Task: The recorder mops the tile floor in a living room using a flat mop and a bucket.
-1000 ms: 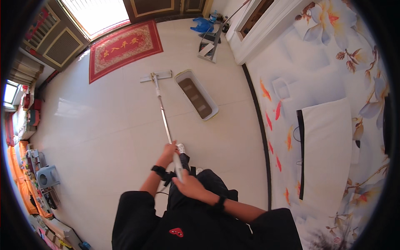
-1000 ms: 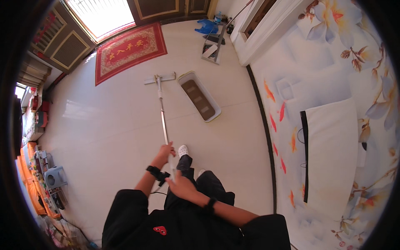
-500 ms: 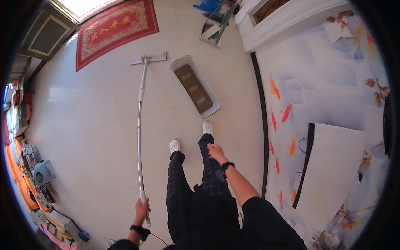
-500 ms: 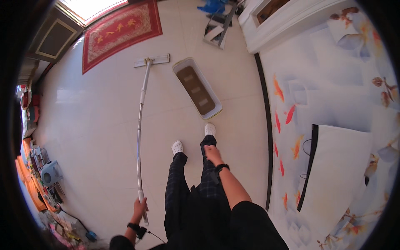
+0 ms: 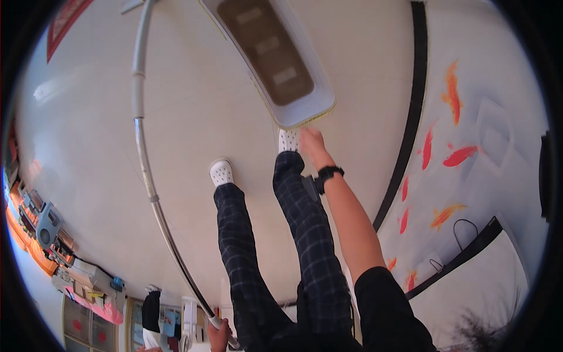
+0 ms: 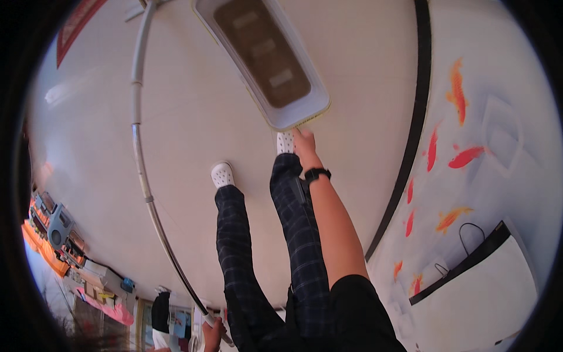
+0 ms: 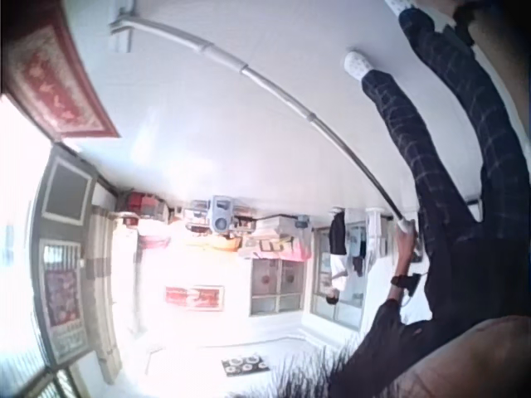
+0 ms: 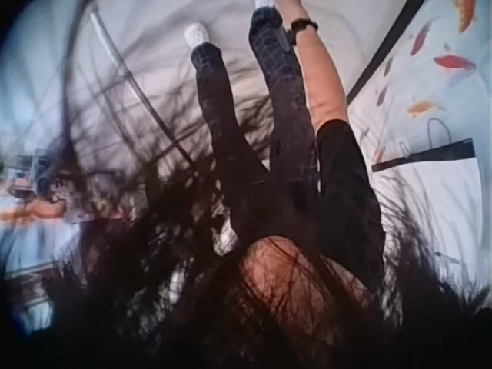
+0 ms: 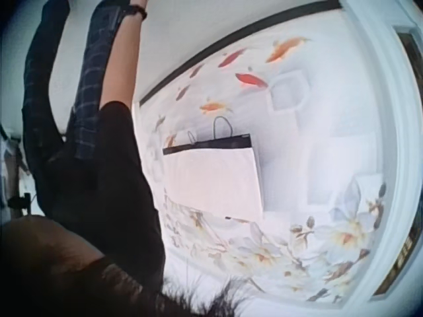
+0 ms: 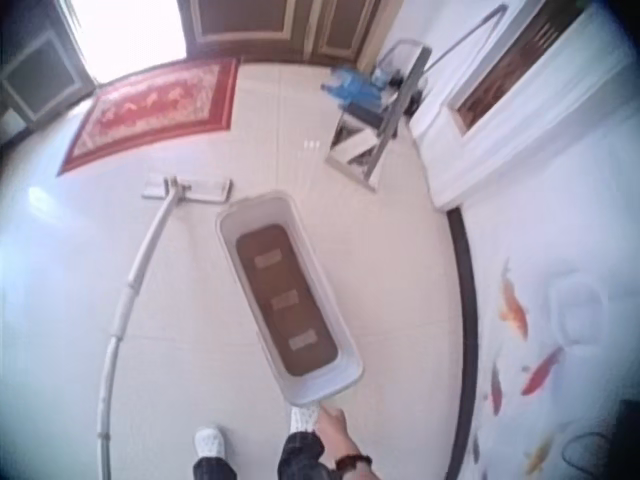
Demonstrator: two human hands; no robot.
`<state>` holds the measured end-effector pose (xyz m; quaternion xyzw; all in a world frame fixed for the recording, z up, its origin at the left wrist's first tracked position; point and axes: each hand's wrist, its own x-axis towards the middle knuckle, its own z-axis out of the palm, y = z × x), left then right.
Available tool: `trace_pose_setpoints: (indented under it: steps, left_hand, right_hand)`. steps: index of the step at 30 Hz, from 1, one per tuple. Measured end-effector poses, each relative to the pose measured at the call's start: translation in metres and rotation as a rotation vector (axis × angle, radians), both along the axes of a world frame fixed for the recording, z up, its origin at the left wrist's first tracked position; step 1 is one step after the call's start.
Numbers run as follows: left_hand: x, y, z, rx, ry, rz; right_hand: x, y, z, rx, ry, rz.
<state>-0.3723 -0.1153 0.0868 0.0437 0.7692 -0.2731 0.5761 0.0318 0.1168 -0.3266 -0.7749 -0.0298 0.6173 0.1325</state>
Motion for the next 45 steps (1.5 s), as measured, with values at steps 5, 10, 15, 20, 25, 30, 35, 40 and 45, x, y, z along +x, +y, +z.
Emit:
trace_pose_setpoints:
  steps: [5,10,15,20,25,30,35,40,45]
  left_hand:
    - [0.003,0.003,0.023,0.057,0.029,0.107]
    - [0.026,0.019,0.019,-0.043,0.018,0.075]
    - [0.032,0.013,0.018,0.048,0.244,0.256]
    - [0.047,0.011,0.015,0.083,0.275,0.296]
    - [0.057,-0.006,0.007,0.208,0.269,0.318]
    - [0.03,-0.038,0.005,0.012,-0.038,0.154]
    - [0.037,-0.019,-0.024,0.217,0.025,0.231]
    - [0.011,-0.028,-0.036,0.248,0.062,0.38]
    - [0.001,-0.038,-0.041,0.399,0.146,0.429]
  right_hand:
    - [-0.052,0.033,-0.047,-0.055,-0.101,-0.194]
    - [-0.037,0.027,-0.053,0.077,0.15,-0.553]
    - [-0.046,0.04,-0.038,0.033,0.002,-0.517]
    - [-0.034,0.038,-0.022,0.101,0.074,-0.493]
    - [-0.008,0.026,-0.011,0.05,0.011,-0.382]
    - [-0.006,-0.002,0.004,0.091,0.033,-0.401]
    - [-0.005,-0.026,0.011,0.113,0.014,-0.418]
    - [-0.015,-0.051,0.013,0.098,-0.053,-0.42]
    - [-0.023,-0.097,0.007,0.111,0.022,-0.456]
